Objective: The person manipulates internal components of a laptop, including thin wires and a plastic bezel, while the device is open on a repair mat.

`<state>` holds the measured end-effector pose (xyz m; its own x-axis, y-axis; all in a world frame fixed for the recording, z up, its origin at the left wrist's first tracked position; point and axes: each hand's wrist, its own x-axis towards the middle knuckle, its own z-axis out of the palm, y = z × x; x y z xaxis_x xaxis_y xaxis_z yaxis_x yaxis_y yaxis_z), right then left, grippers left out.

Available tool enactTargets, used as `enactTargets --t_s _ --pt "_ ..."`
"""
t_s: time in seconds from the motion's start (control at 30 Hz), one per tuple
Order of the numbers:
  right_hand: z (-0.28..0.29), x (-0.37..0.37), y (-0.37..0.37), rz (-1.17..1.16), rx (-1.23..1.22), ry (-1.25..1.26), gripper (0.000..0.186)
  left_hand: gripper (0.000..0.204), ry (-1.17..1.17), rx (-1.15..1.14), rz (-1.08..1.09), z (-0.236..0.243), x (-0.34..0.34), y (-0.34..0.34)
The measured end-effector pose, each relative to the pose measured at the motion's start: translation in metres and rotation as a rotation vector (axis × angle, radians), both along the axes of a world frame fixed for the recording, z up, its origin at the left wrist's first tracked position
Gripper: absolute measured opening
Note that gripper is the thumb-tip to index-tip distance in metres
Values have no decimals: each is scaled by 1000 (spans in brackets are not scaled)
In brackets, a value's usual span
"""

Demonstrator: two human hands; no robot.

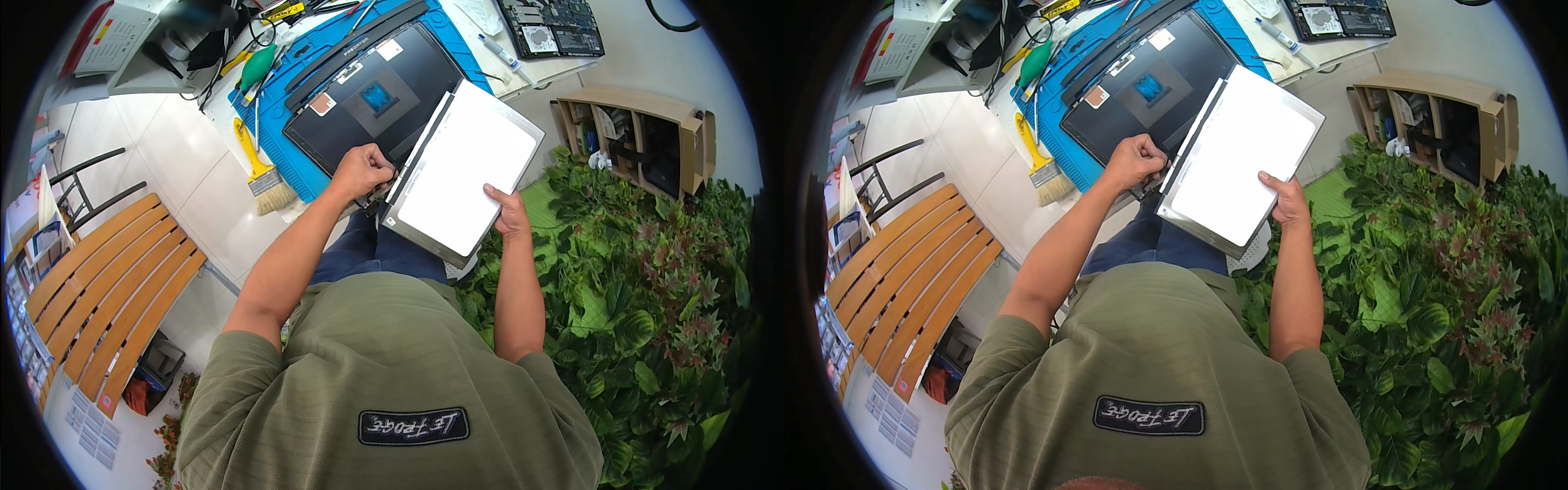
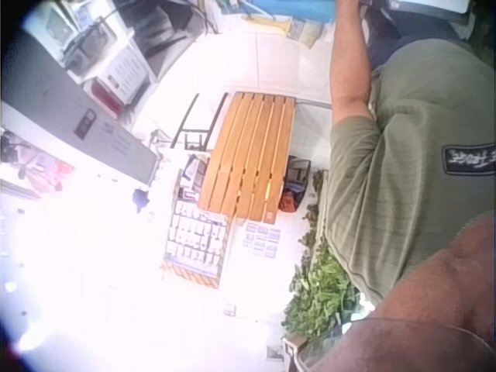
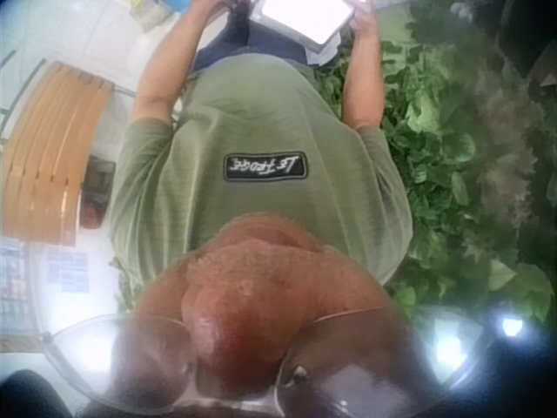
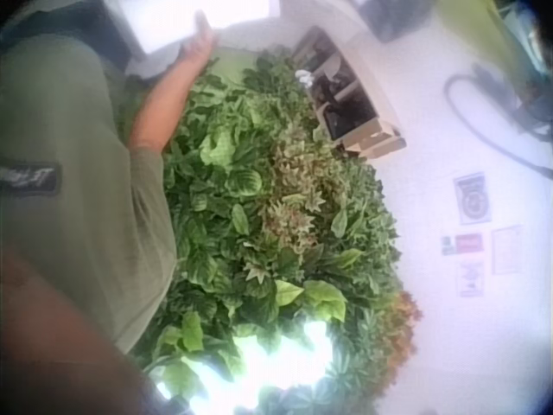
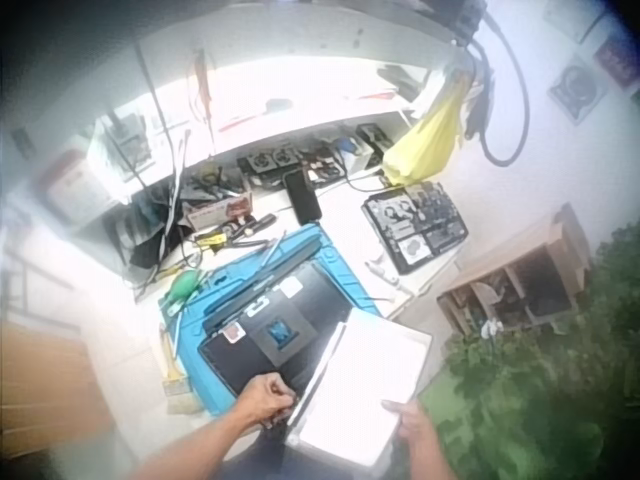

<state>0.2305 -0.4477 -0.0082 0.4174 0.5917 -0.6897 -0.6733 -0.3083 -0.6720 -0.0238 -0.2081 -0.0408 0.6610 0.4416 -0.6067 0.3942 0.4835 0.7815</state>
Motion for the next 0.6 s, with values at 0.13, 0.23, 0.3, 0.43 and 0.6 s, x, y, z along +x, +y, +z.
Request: enactTargets --t_s 0.13,0.23,0.3,0.43,0.6 --pt "1 1 -3 15 -14 0 64 14 -43 -77 34 0 1 0" --pt "2 0 -2 29 -12 3 65 14 -98 -117 69 -2 1 -2" --pt "3 -1 -2 32 -4 8 66 14 -103 -108 61 -4 2 -2" --pt "2 -2 -2 29 16 14 66 14 -91 -85 37 -6 1 -1" --pt "4 -2 -3 34 11 14 65 17 -70 -87 11 0 0 -1"
